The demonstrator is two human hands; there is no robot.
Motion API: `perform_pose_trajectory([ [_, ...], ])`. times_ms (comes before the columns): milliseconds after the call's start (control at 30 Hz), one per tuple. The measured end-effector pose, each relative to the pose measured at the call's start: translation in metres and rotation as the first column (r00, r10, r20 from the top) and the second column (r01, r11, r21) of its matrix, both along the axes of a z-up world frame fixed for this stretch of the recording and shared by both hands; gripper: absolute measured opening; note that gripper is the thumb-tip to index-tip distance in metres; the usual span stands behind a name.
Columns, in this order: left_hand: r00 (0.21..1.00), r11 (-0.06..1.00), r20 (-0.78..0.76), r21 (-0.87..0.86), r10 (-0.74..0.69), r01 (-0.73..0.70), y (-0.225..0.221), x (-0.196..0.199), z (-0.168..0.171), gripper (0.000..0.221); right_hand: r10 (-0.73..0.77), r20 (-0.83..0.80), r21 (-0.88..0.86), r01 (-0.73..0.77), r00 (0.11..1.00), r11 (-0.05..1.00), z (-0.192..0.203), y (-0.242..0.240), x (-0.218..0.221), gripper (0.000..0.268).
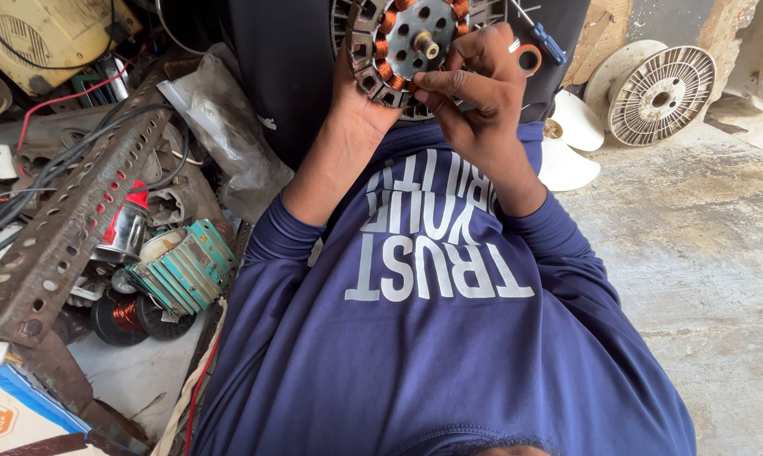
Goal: The person sits on the floor and repairs a fan motor rotor by inserting white insulating paper between copper windings and securing them with a screwdriver. They repeatedly pick up paper, place it into the rotor slots, and adjust the windings.
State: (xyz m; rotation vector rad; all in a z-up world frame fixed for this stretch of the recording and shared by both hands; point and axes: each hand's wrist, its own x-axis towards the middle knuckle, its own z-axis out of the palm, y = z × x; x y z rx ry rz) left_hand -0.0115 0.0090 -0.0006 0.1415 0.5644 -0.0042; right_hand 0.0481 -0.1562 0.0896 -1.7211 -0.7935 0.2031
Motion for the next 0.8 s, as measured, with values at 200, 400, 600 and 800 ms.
perform_pose_trajectory([
  [200,0.999,1.000,-0.032,0.018,-0.017,0.017,0.000,0.002,0.005,0.045,-0.054,-0.460,0.255,0.190,0.886,0.948,0.002,-0.003,0.009,0.015],
  [400,0.997,0.998,0.071,0.053,-0.036,0.032,0.002,0.000,0.004,0.043,0.084,0.431,-0.113,-0.038,0.898,0.993,0.007,-0.014,0.030,0.025],
  [600,0.999,0.999,0.033,0.015,-0.033,0.033,0.003,0.003,0.005,0.046,0.028,0.218,-0.069,-0.013,0.976,0.998,0.004,-0.018,0.032,0.022],
  [800,0.996,0.992,0.067,0.116,-0.065,0.057,0.003,0.001,0.012,0.044,-0.027,0.283,0.019,0.022,0.959,1.000,0.012,-0.018,0.043,0.026],
])
